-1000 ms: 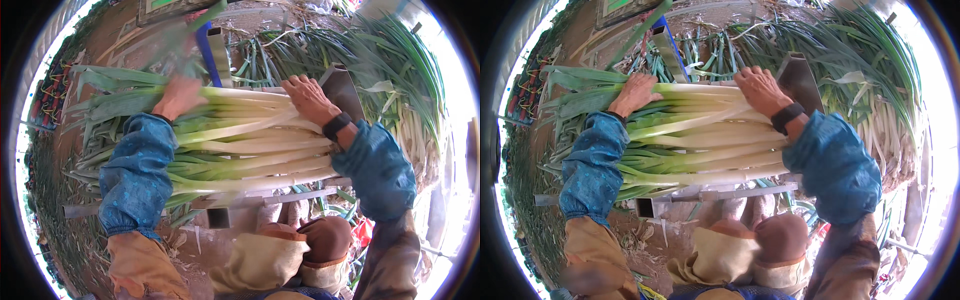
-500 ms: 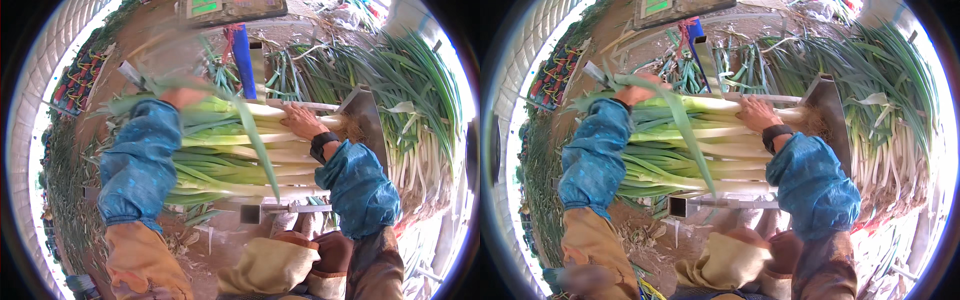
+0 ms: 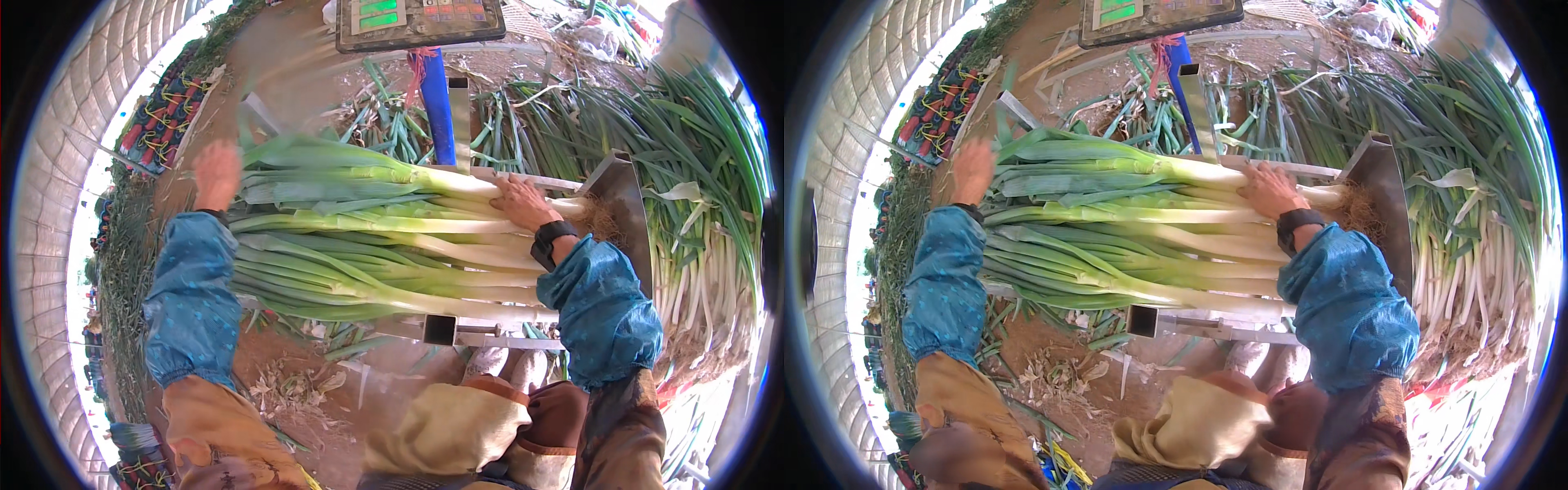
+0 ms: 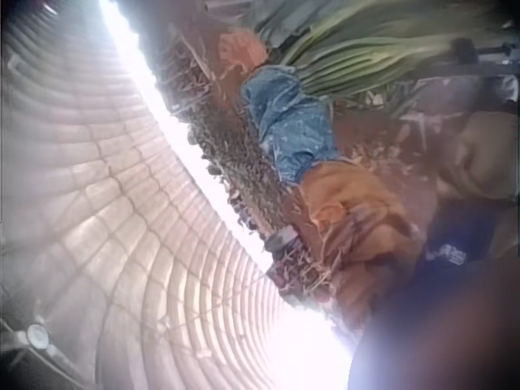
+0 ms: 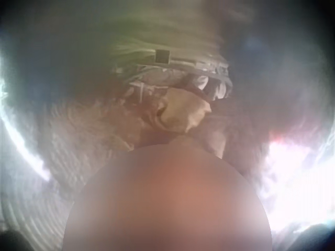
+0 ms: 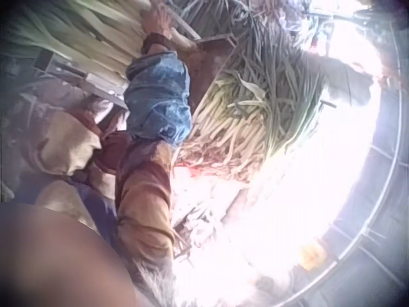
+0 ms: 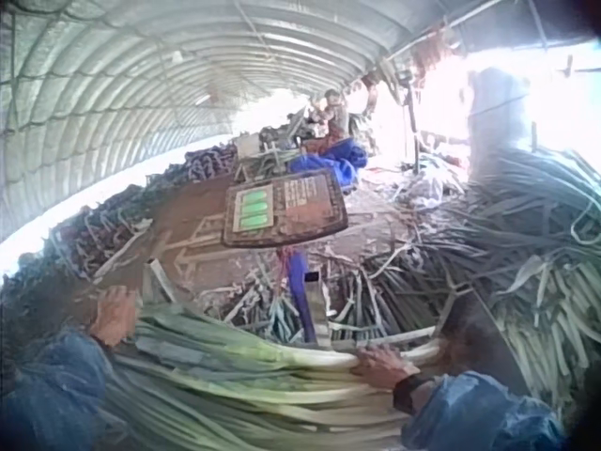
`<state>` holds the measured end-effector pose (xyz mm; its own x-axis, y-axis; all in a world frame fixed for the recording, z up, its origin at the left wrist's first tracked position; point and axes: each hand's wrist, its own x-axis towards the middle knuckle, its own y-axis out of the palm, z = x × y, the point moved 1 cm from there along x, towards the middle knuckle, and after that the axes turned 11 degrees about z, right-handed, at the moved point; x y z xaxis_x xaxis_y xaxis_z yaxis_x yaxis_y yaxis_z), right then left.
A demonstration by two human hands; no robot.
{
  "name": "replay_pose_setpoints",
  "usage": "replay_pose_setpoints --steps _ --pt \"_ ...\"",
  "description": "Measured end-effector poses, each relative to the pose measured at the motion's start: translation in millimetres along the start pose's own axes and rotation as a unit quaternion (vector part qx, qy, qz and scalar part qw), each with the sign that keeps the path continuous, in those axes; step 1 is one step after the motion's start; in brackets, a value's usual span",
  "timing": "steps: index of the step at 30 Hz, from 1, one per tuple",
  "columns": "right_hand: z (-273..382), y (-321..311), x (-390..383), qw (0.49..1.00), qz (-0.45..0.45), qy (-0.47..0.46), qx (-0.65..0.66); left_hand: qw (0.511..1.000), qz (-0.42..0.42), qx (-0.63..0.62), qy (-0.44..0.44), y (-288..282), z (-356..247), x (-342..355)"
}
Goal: The person repeatedly picks up bunches of green onions, aligns them on a metal guide, and uses a large knife to trim the root ends. The trimmed onions are placed into a pile, and the process continues with new bunches.
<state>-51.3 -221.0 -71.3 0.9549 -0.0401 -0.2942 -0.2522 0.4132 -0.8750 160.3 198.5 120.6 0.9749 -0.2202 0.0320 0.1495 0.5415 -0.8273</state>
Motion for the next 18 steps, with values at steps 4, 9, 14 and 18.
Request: replay_pose_setpoints --steps 4,9,14,18 --pt "22.4 -12.9 -7.5 0.999 0.040 0.020 0.016 0.907 -0.220 -0.135 0.333 -23.6 -96.2 -15.2" --pt "20.1 -6.5 -3.2 1.000 0.015 -0.001 0.027 0.936 -0.023 -0.123 0.329 -31.1 -141.6 -3.6" --pt "10.8 -8.6 -3.5 1.000 0.017 0.011 0.007 0.937 0.133 -0.167 0.276 -47.5 -135.2 3.2" --pt "13.4 -9.1 -2.2 0.999 0.032 0.010 0.020 0.936 0.163 -0.232 0.207 -24.5 -113.5 13.3"
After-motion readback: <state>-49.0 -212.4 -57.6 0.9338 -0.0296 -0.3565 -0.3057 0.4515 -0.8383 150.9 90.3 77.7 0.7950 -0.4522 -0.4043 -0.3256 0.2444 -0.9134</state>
